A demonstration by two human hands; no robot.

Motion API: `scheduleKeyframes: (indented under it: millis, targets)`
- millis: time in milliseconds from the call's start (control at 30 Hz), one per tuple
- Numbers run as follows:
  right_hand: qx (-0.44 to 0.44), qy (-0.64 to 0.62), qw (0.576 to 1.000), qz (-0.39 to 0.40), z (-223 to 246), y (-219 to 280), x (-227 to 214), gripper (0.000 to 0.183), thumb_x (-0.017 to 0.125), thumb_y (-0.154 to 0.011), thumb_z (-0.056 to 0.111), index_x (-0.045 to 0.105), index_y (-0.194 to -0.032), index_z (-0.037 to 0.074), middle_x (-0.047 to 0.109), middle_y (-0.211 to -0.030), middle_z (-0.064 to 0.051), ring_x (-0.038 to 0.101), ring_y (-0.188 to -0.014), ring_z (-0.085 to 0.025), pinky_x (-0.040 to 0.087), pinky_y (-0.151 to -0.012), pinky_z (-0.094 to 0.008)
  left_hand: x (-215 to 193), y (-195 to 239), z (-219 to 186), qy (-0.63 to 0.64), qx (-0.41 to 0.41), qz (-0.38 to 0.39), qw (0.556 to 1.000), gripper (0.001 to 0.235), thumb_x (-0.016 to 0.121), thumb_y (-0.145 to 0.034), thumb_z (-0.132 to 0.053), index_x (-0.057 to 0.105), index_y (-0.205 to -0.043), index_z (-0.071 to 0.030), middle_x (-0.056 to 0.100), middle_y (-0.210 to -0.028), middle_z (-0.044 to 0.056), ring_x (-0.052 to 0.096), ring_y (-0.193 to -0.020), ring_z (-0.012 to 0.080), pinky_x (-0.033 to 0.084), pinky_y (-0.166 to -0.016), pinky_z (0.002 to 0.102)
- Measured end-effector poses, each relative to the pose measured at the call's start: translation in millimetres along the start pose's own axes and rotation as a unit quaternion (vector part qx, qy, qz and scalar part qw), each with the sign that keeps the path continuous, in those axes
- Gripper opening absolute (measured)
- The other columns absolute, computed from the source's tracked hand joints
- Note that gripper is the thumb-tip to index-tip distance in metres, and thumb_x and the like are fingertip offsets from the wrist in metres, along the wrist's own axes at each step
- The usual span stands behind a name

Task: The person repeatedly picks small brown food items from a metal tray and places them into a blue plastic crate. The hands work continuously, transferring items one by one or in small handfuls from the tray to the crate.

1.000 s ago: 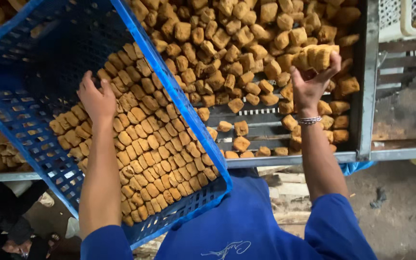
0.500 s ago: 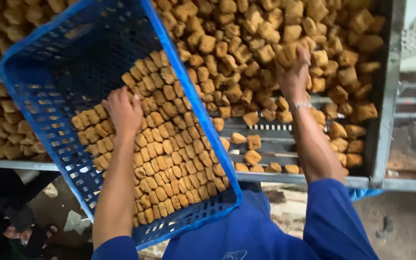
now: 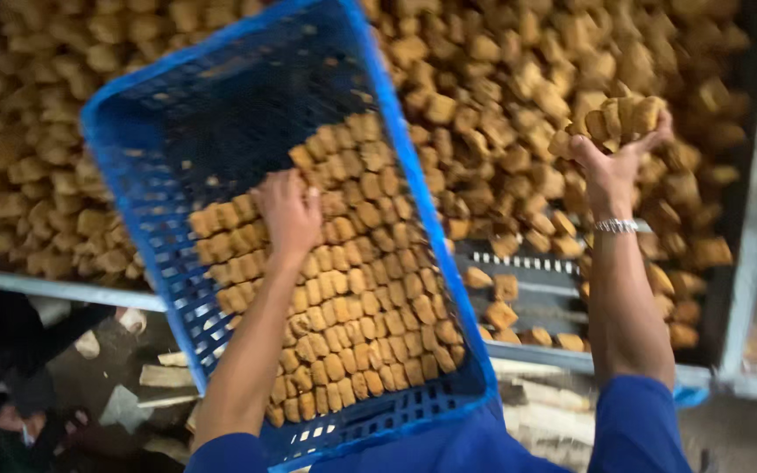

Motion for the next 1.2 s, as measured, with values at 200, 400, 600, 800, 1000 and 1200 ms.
scheduleKeyframes:
  millis: [200,400,600,800,1000,1200]
  targets:
    - [-0.027,-0.101,0.927,0.359,78,-2,288,0.094,0.088,-0.094,-0.001,0.023,-0.161,0.013,0.043,-0.150,-0.007,0.051,-0.142,-0.024,0.056,-0.118,-0.043,-46,-16,32,0.100,-0.001,-0.151,0.984,0.025,0.058,-0.103,-0.014,0.064,-0.125,-0.003,0.063,-0.130,0.020,0.056,-0.127,0.0408,0.042,-0.109,0.051]
    - [-0.245,0.351,0.681,0.595,92,54,509,0.056,0.067,-0.097,0.010,0.045,-0.149,0.014,0.048,-0.143,-0.027,0.060,-0.116,-0.046,0.051,-0.098,-0.048,-100,-32,103,0.174,-0.093,-0.207,0.958,0.027,0.055,-0.100,-0.013,0.068,-0.122,-0.005,0.070,-0.110,0.017,0.067,-0.103,0.0362,0.054,-0.090,0.044]
    - [-0.119,0.567,0.433,0.690,76,66,521,0.078,0.058,-0.090,0.009,0.029,-0.159,0.029,0.046,-0.149,-0.018,0.070,-0.101,-0.036,0.059,-0.087,-0.045,-65,-54,102,0.167,-0.168,-0.023,0.971,0.040,0.054,-0.103,-0.034,0.070,-0.097,0.001,0.071,-0.095,0.027,0.066,-0.096,0.0472,0.052,-0.086,0.055]
    - [-0.077,0.505,0.498,0.701,73,47,542,0.054,0.062,-0.082,0.014,0.061,-0.136,0.015,0.073,-0.103,-0.021,0.073,-0.083,-0.034,0.059,-0.077,-0.047,-37,-60,136,0.185,-0.251,0.024,0.950,0.036,0.056,-0.096,-0.032,0.069,-0.088,0.001,0.069,-0.087,0.031,0.067,-0.091,0.0506,0.053,-0.084,0.057]
    - [-0.099,0.578,0.453,0.672,50,73,544,0.033,0.061,-0.083,0.017,0.076,-0.101,-0.006,0.075,-0.097,-0.028,0.074,-0.090,-0.039,0.059,-0.076,-0.051,-31,-45,153,0.095,-0.132,0.017,0.986,0.023,0.058,-0.092,-0.020,0.067,-0.093,0.002,0.068,-0.087,0.031,0.066,-0.087,0.0520,0.052,-0.077,0.058]
    - [-0.302,0.383,0.694,0.530,94,118,483,0.059,0.064,-0.083,0.023,0.053,-0.136,-0.001,0.059,-0.135,-0.024,0.063,-0.119,-0.040,0.054,-0.092,-0.050,-37,-24,150,0.074,-0.096,0.074,0.990,0.019,0.049,-0.102,-0.010,0.064,-0.096,0.000,0.067,-0.081,0.028,0.069,-0.075,0.0443,0.050,-0.063,0.055]
Point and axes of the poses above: each hand's wrist, its own y-axis away from the middle knuckle, its own x-axis out of the palm, z = x × y, the point moved 2 cm from there along -y, towards the middle knuckle
